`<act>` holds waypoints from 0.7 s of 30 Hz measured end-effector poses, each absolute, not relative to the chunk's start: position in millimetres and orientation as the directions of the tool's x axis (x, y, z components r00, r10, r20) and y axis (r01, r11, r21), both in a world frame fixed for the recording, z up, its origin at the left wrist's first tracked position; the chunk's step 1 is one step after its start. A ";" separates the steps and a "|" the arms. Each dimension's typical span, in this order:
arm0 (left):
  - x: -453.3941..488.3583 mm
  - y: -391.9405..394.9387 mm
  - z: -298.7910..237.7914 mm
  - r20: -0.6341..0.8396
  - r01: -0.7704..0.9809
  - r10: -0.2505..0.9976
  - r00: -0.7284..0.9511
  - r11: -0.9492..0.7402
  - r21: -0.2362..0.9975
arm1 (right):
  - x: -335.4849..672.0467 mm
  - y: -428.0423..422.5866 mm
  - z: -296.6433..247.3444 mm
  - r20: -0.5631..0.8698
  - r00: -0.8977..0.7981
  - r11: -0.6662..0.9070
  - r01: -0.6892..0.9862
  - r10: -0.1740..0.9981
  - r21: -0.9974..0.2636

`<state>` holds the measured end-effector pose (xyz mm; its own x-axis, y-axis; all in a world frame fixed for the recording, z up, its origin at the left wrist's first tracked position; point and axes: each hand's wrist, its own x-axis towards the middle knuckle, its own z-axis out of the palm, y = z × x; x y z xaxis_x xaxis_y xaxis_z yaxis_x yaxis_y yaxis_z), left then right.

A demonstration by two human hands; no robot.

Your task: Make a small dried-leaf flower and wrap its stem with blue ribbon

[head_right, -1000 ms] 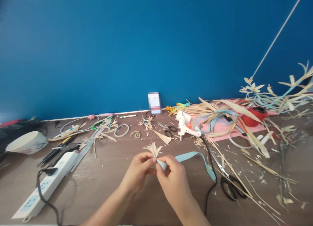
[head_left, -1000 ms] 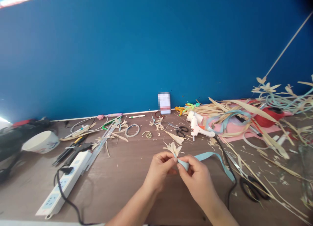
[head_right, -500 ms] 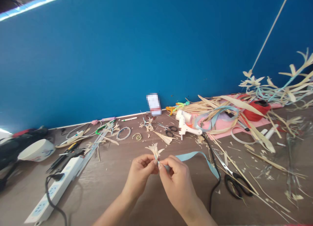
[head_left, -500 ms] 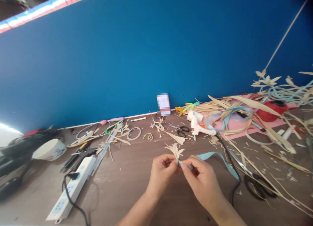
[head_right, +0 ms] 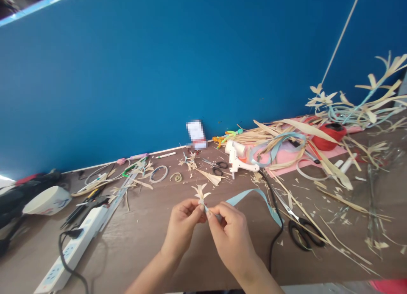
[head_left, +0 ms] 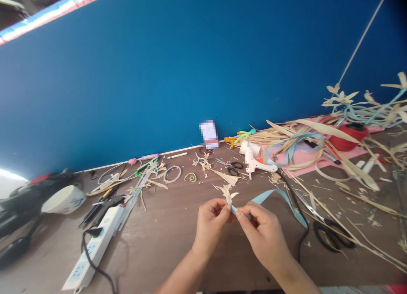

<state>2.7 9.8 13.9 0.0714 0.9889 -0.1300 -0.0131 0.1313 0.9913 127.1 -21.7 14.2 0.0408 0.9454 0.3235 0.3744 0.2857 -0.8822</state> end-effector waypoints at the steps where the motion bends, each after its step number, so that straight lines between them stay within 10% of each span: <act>1: 2.5 10.3 14.0 -0.138 -0.012 0.987 0.077 0.139 0.990 | 127.4 -21.6 13.7 0.318 0.042 0.279 0.377 0.947 -0.883; 13: -2.3 23.8 17.5 -0.375 -0.069 0.911 0.173 0.391 0.918 | 135.9 -5.5 14.3 0.159 0.046 0.130 0.376 0.986 -0.917; 21: 1.3 23.6 6.9 -0.279 -0.018 0.950 0.143 0.285 0.958 | 134.0 -6.8 9.7 0.148 0.043 0.119 0.392 0.988 -0.912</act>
<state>1.3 23.6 6.9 0.1430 0.9495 -0.2792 -0.0181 0.2846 0.9585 134.0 -6.8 9.7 0.0425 0.9881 0.1476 0.3921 0.1194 -0.9121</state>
